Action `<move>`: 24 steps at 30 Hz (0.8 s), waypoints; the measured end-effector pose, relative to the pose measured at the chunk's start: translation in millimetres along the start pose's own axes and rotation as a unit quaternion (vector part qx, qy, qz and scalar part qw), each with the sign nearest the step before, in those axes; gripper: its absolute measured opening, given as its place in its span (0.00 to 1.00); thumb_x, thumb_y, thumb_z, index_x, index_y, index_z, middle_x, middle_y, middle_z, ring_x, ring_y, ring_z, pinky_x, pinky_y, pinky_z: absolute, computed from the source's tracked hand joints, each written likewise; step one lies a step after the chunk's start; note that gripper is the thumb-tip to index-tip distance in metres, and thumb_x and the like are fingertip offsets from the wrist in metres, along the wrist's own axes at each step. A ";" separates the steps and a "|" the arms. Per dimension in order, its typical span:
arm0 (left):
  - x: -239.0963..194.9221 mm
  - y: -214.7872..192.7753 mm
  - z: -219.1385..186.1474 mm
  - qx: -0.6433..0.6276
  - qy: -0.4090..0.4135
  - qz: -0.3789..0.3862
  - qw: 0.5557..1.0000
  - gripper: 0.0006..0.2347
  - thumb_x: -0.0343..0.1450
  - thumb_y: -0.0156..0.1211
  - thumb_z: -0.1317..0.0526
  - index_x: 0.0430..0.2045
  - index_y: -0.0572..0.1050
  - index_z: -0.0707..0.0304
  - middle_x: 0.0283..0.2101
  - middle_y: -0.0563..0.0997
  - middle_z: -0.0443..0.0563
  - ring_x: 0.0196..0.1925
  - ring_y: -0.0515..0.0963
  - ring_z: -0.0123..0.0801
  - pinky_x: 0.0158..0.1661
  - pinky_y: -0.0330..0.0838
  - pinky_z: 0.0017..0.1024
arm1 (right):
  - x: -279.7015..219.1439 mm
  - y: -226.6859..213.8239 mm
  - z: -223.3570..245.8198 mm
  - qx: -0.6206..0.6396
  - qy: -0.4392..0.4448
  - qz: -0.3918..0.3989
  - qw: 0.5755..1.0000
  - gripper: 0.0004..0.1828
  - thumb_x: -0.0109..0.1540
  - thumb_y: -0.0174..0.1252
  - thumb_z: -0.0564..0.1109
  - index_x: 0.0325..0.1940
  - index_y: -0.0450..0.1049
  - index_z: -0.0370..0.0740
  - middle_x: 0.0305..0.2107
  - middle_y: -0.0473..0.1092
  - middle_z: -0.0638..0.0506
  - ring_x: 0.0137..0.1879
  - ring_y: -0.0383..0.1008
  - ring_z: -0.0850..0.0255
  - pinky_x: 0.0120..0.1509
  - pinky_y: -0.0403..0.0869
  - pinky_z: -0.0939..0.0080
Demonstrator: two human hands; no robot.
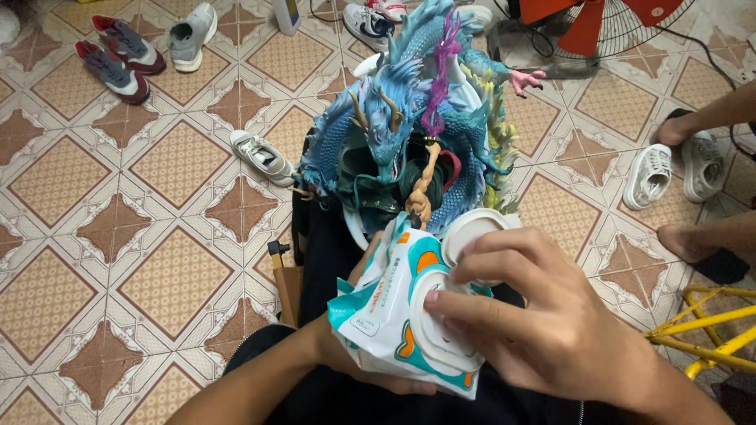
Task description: The person opens a wet wipe package and uses a wipe to clean a small translucent yellow figurine. They wipe the figurine repeatedly while holding it in one hand and rotating it to access different surfaces.
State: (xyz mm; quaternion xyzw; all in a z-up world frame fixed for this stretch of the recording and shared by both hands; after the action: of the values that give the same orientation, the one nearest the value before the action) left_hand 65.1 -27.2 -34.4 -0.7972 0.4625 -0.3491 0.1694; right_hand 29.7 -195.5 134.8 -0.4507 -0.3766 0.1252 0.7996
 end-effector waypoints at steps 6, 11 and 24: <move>30.6 -36.3 -4.9 -0.328 -0.173 -0.064 0.926 0.60 0.57 0.86 0.36 0.84 0.55 0.63 0.75 0.70 0.54 0.77 0.75 0.42 0.82 0.70 0.53 | -0.9 1.5 3.8 0.013 -0.048 0.042 0.998 0.16 0.81 0.57 0.51 0.65 0.87 0.48 0.53 0.77 0.48 0.59 0.80 0.42 0.61 0.81 0.38; 27.3 -27.1 -30.3 -0.182 0.003 -0.046 0.982 0.32 0.69 0.82 0.39 0.60 0.76 0.58 0.58 0.79 0.48 0.66 0.80 0.43 0.76 0.74 0.43 | 2.4 3.2 5.3 0.040 -0.053 0.070 0.995 0.19 0.83 0.47 0.48 0.59 0.85 0.45 0.48 0.75 0.50 0.52 0.74 0.45 0.55 0.78 0.44; 16.2 0.1 -14.8 -0.229 0.023 0.080 0.970 0.26 0.77 0.75 0.42 0.58 0.82 0.65 0.62 0.88 0.60 0.70 0.85 0.56 0.81 0.76 0.49 | 4.8 11.0 10.0 -0.001 -0.097 0.018 0.995 0.16 0.83 0.54 0.50 0.55 0.81 0.37 0.46 0.77 0.45 0.48 0.76 0.44 0.52 0.76 0.43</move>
State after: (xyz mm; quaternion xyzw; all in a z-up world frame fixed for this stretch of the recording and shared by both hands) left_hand 59.8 -40.3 -17.6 -0.7666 0.5966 -0.2375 -0.0014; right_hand 27.3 -180.5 131.4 -0.4438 -0.4442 0.1825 0.7566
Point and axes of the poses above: each hand's wrist, its own x-axis towards the middle knuckle, its own y-axis out of the palm, z = x × y, the point moved 8 cm from there along x, towards the middle knuckle
